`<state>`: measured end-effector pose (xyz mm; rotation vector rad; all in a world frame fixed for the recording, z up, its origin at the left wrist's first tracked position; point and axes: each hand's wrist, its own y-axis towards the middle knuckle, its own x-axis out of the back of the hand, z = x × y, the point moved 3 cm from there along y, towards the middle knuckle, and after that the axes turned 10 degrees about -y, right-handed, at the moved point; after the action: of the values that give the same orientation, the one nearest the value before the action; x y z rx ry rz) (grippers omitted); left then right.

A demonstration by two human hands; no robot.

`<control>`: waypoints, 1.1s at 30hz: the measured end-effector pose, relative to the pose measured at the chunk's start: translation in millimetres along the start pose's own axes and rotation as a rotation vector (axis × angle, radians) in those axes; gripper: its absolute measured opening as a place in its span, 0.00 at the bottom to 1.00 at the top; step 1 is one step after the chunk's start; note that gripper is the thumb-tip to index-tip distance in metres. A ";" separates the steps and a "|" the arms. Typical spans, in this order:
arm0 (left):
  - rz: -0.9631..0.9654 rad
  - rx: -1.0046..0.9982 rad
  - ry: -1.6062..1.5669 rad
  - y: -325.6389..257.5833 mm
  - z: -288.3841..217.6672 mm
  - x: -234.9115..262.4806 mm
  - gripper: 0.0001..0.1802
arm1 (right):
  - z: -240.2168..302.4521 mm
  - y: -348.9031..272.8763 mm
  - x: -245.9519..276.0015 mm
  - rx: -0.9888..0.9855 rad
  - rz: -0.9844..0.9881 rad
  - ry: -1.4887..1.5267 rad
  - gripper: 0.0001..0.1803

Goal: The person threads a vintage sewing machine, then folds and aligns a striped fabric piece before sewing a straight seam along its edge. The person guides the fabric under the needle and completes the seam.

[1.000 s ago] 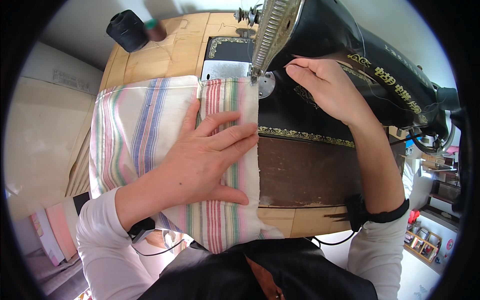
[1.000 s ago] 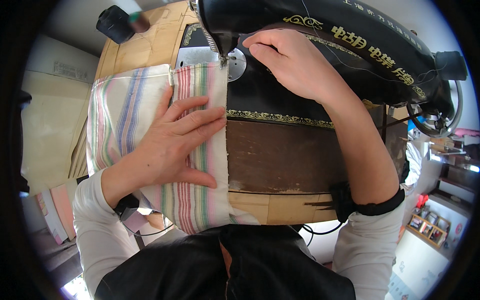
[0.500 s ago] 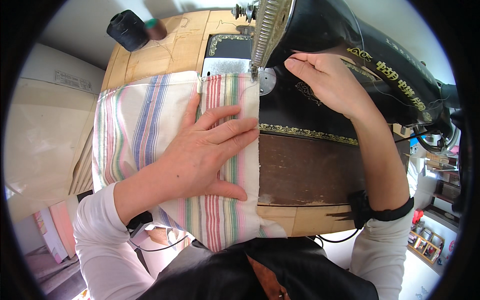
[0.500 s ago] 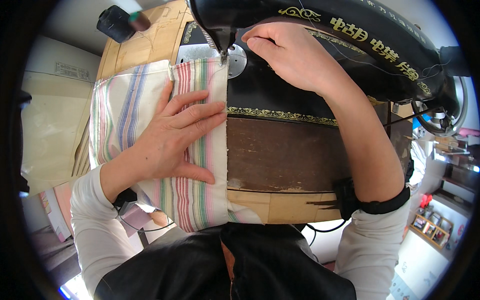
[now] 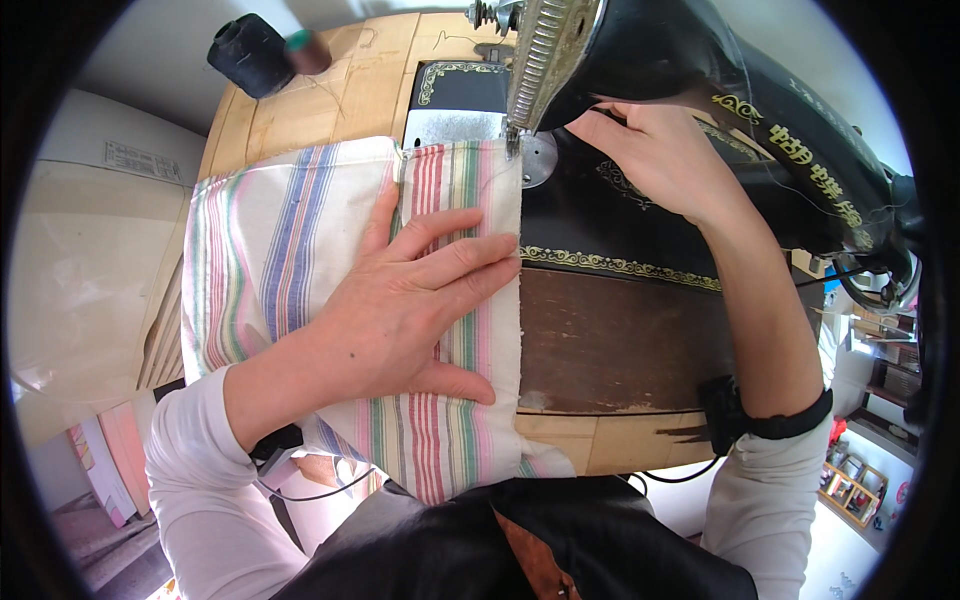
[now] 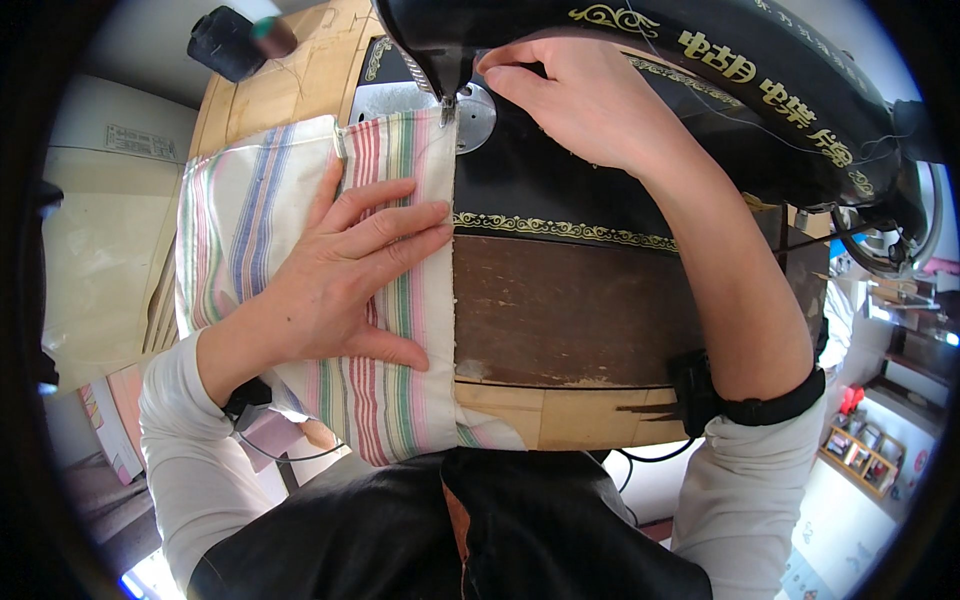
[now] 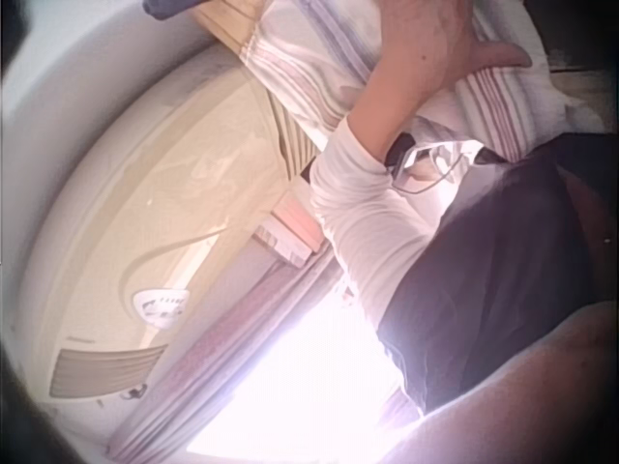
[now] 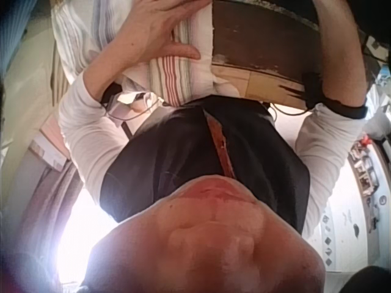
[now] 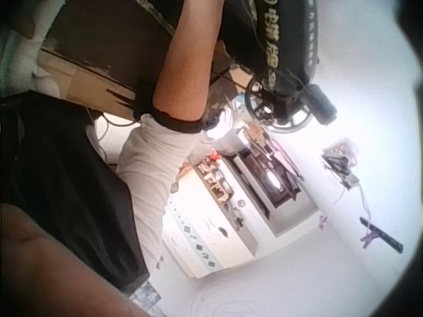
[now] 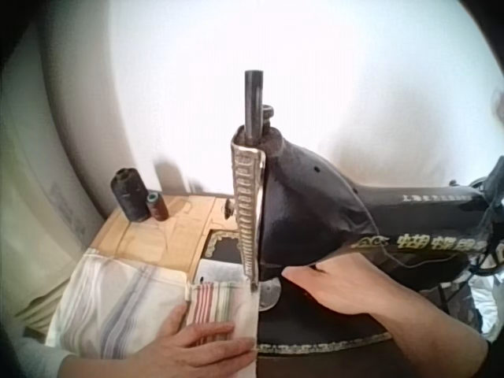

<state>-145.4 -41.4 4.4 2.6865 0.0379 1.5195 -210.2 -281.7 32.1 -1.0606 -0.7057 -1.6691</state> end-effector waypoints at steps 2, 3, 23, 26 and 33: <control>0.002 0.001 0.002 0.2 0.5 0.0 0.56 | 0.2 2.3 -0.6 -0.019 0.011 -0.033 0.22; 0.003 0.001 0.003 0.4 0.7 0.1 0.56 | 0.4 3.7 -1.2 -0.022 0.012 -0.047 0.22; 0.051 0.019 -0.008 2.7 4.0 3.3 0.59 | -5.8 14.4 -12.5 0.050 -0.008 -0.174 0.19; 0.056 0.011 -0.001 2.4 5.3 4.3 0.59 | -23.5 20.1 -24.9 0.135 0.026 -0.473 0.16; 0.033 -0.022 -0.008 2.1 5.8 6.6 0.57 | -59.2 30.6 -49.7 0.401 0.017 -0.785 0.21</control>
<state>-137.0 -43.4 7.3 2.6888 -0.0231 1.5094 -193.9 -320.2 -39.8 -1.4069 -1.4541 -0.9888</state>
